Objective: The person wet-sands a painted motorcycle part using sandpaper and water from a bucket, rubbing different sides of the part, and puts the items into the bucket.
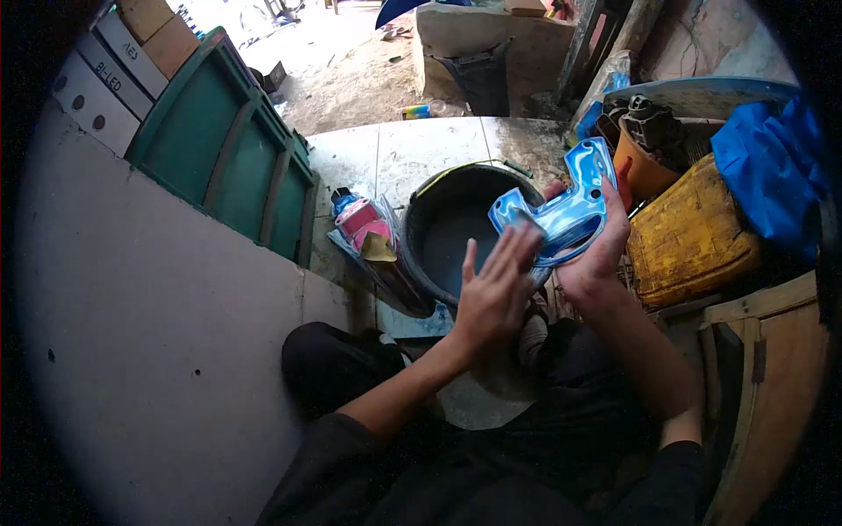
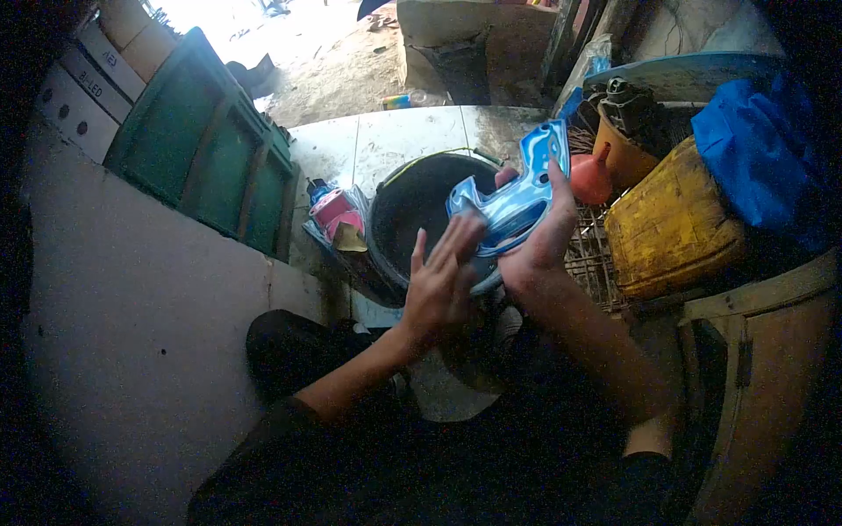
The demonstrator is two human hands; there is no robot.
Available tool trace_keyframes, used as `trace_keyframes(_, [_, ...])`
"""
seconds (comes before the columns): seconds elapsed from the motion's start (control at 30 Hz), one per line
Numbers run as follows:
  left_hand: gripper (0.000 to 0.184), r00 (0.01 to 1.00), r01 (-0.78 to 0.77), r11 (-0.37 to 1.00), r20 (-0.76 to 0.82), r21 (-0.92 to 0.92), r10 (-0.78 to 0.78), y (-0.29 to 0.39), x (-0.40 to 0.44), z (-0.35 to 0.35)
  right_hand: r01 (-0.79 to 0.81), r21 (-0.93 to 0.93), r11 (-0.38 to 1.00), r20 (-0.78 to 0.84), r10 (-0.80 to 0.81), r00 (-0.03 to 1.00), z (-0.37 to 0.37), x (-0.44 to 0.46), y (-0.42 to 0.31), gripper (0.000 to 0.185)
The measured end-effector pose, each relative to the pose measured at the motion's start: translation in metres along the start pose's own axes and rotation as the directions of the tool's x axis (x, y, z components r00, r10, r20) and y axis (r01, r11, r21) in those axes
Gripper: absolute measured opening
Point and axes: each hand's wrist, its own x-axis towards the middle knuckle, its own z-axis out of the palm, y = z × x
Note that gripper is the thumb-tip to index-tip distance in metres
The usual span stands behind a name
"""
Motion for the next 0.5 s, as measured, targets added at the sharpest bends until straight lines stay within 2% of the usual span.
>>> trace_keyframes(0.07, [0.056, 0.936, 0.337, 0.915, -0.025, -0.222, -0.350, -0.002, 0.004, 0.003, -0.017, 0.009, 1.000, -0.085, 0.017, 0.996, -0.001, 0.005, -0.001, 0.045])
trace_keyframes(0.1, [0.057, 0.976, 0.196, 0.968, -0.059, -0.157, -0.208, -0.001, 0.001, 0.000, -0.034, 0.026, 0.999, -0.070, 0.036, 0.997, -0.001, 0.005, -0.001, 0.044])
trace_keyframes(0.13, [0.057, 0.977, 0.193, 0.968, -0.062, -0.158, -0.204, 0.003, 0.000, -0.001, -0.031, 0.024, 0.999, -0.067, 0.032, 0.997, 0.000, 0.005, -0.003, 0.044])
trace_keyframes(0.2, [0.055, 0.998, -0.031, 0.996, -0.065, -0.089, 0.025, 0.012, 0.000, -0.005, -0.049, 0.025, 0.999, -0.128, 0.052, 0.990, 0.005, -0.001, -0.004, 0.044])
trace_keyframes(0.23, [0.056, 0.997, -0.018, 0.998, -0.077, -0.054, 0.013, 0.005, 0.001, -0.002, -0.018, 0.017, 1.000, -0.061, 0.019, 0.998, -0.002, 0.002, -0.002, 0.044])
trace_keyframes(0.27, [0.056, 0.997, -0.011, 0.998, -0.074, -0.056, 0.007, 0.002, 0.001, 0.000, -0.023, 0.015, 1.000, -0.066, 0.024, 0.998, 0.001, 0.000, -0.001, 0.044])
trace_keyframes(0.3, [0.058, 0.974, 0.211, 0.967, -0.052, -0.140, -0.220, 0.000, 0.004, 0.001, -0.016, 0.021, 1.000, -0.134, 0.018, 0.991, 0.008, -0.004, -0.002, 0.042])
trace_keyframes(0.33, [0.060, 0.903, 0.417, 0.883, -0.014, -0.216, -0.430, -0.002, 0.006, 0.003, -0.005, 0.028, 1.000, -0.196, 0.010, 0.980, 0.013, -0.005, -0.003, 0.041])
trace_keyframes(0.37, [0.061, 0.938, 0.327, 0.914, -0.037, -0.240, -0.345, -0.003, 0.005, 0.000, -0.014, 0.040, 0.999, -0.179, 0.020, 0.984, 0.009, -0.001, -0.003, 0.038])
trace_keyframes(0.4, [0.061, 0.939, 0.322, 0.916, -0.042, -0.241, -0.342, 0.001, 0.002, -0.001, -0.010, 0.038, 0.999, -0.174, 0.017, 0.985, 0.006, 0.002, -0.003, 0.038])
trace_keyframes(0.47, [0.057, 0.998, -0.004, 0.989, -0.066, -0.146, -0.005, 0.010, -0.002, -0.004, 0.014, 0.044, 0.999, -0.205, -0.005, 0.979, 0.002, 0.002, -0.001, 0.037])
trace_keyframes(0.5, [0.057, 0.996, -0.024, 0.993, -0.090, -0.112, 0.014, 0.007, -0.003, 0.001, 0.004, 0.037, 0.999, -0.177, 0.003, 0.984, 0.005, -0.003, -0.002, 0.037])
